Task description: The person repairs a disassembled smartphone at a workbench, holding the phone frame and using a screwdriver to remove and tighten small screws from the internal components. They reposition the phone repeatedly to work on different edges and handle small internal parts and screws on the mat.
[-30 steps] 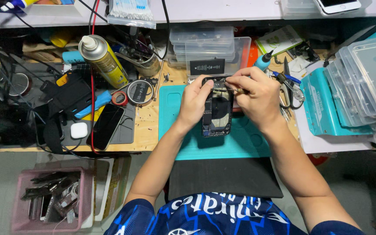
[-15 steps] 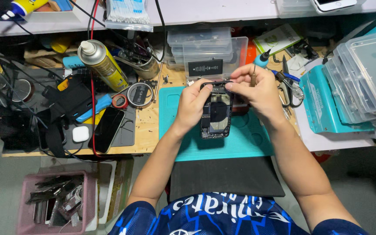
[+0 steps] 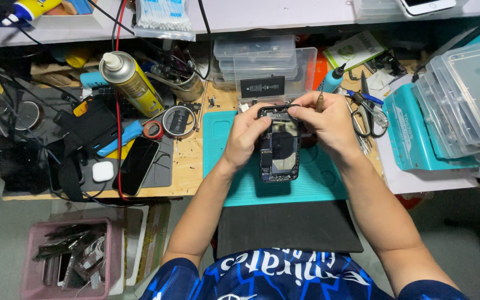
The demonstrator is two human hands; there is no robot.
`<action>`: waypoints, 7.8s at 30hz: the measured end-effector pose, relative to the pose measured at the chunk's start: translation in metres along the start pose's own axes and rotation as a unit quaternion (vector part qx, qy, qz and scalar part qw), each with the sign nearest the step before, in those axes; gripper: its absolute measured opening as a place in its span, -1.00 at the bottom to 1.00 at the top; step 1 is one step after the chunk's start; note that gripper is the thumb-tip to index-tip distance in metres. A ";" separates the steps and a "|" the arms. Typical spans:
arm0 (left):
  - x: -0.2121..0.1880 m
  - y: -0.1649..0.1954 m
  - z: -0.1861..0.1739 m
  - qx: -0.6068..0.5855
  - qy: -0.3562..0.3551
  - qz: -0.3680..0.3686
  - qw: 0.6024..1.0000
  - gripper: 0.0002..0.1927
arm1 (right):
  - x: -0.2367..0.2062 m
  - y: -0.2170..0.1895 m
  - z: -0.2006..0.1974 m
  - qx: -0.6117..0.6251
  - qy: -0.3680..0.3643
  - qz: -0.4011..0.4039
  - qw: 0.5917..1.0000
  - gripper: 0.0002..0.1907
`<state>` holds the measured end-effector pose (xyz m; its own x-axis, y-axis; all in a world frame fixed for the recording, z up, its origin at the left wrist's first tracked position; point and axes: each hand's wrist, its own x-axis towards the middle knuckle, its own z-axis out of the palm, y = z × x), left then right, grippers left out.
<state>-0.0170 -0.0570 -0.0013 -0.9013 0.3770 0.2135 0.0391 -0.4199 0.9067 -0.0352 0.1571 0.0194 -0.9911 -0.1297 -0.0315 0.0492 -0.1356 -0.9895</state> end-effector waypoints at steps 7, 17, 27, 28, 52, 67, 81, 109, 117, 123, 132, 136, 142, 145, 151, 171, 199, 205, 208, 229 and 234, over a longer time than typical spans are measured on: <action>0.001 -0.002 0.009 0.067 0.021 0.014 0.997 -0.64 | -0.003 -0.001 -0.002 -0.001 -0.002 -0.009 1.000 -0.94; 0.007 -0.011 0.009 0.071 0.067 0.006 0.995 -0.74 | -0.006 -0.014 -0.002 -0.037 0.005 0.022 0.999 -0.89; 0.011 -0.015 0.007 0.015 0.068 0.010 0.998 -0.76 | -0.004 -0.009 0.002 -0.071 -0.019 -0.037 0.997 -0.82; 0.011 -0.014 0.007 0.012 0.068 0.007 0.998 -0.76 | -0.003 -0.008 0.004 -0.087 -0.015 -0.045 0.995 -0.83; 0.012 -0.018 -0.003 -0.080 0.048 -0.028 0.995 -0.70 | -0.012 -0.028 0.017 -0.211 0.036 -0.210 0.954 -0.65; 0.017 -0.019 -0.005 -0.102 0.059 -0.059 0.991 -0.70 | -0.018 -0.043 0.026 -0.432 0.002 -0.389 0.814 -0.82; 0.018 -0.031 0.003 -0.021 0.112 0.014 0.993 -0.73 | -0.019 -0.032 0.042 -0.414 0.097 -0.367 0.828 -0.82; 0.017 -0.026 0.010 -0.115 0.092 -0.032 0.989 -0.68 | -0.018 -0.030 0.036 -0.314 0.106 -0.283 0.900 -0.90; 0.015 -0.024 0.008 -0.071 0.079 -0.018 0.994 -0.69 | -0.017 -0.034 0.035 -0.310 0.086 -0.268 0.908 -0.90; 0.016 -0.020 0.008 -0.052 0.080 -0.020 0.995 -0.71 | -0.018 -0.037 0.038 -0.347 0.100 -0.312 0.879 -0.88; 0.014 -0.012 0.010 -0.120 0.087 -0.023 0.989 -0.73 | -0.019 -0.039 0.031 -0.426 0.028 -0.450 0.784 -0.80; 0.012 -0.008 0.006 -0.142 0.074 -0.038 0.986 -0.72 | -0.018 -0.042 0.025 -0.473 -0.010 -0.478 0.740 -0.76; 0.012 -0.013 0.003 -0.117 0.064 -0.036 0.990 -0.72 | -0.017 -0.044 0.023 -0.483 -0.029 -0.479 0.733 -0.74; 0.013 -0.017 0.003 -0.093 0.073 -0.036 0.992 -0.72 | -0.017 -0.042 0.026 -0.447 -0.011 -0.446 0.775 -0.78; 0.011 -0.017 0.005 0.000 0.063 -0.018 0.998 -0.75 | -0.018 -0.041 0.030 -0.354 0.020 -0.372 0.858 -0.84; 0.011 -0.019 0.000 0.000 0.025 -0.025 0.999 -0.72 | -0.014 -0.042 0.023 -0.275 -0.015 -0.219 0.936 -0.92; 0.007 -0.016 0.004 -0.065 0.096 -0.071 0.991 -0.81 | -0.007 -0.051 0.040 -0.495 -0.045 -0.482 0.721 -0.83; 0.009 -0.018 0.006 0.014 0.075 -0.034 0.996 -0.79 | -0.002 -0.055 0.033 -0.508 -0.084 -0.468 0.718 -0.82; 0.010 -0.017 0.009 0.041 0.073 -0.019 0.996 -0.79 | -0.003 -0.056 0.033 -0.516 -0.080 -0.461 0.718 -0.82; 0.005 -0.014 0.007 0.088 0.077 -0.031 0.993 -0.72 | 0.003 -0.054 0.026 -0.275 -0.082 -0.134 0.948 -0.85; 0.005 -0.017 0.007 0.118 0.082 0.001 0.990 -0.70 | 0.003 -0.054 0.025 -0.264 -0.095 -0.143 0.949 -0.85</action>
<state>-0.0192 -0.0423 -0.0128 -0.9583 0.2289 0.1713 0.1237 -0.2080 0.9703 -0.0376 0.1391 0.0767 -0.9115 -0.3440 0.2255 -0.3376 0.3127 -0.8878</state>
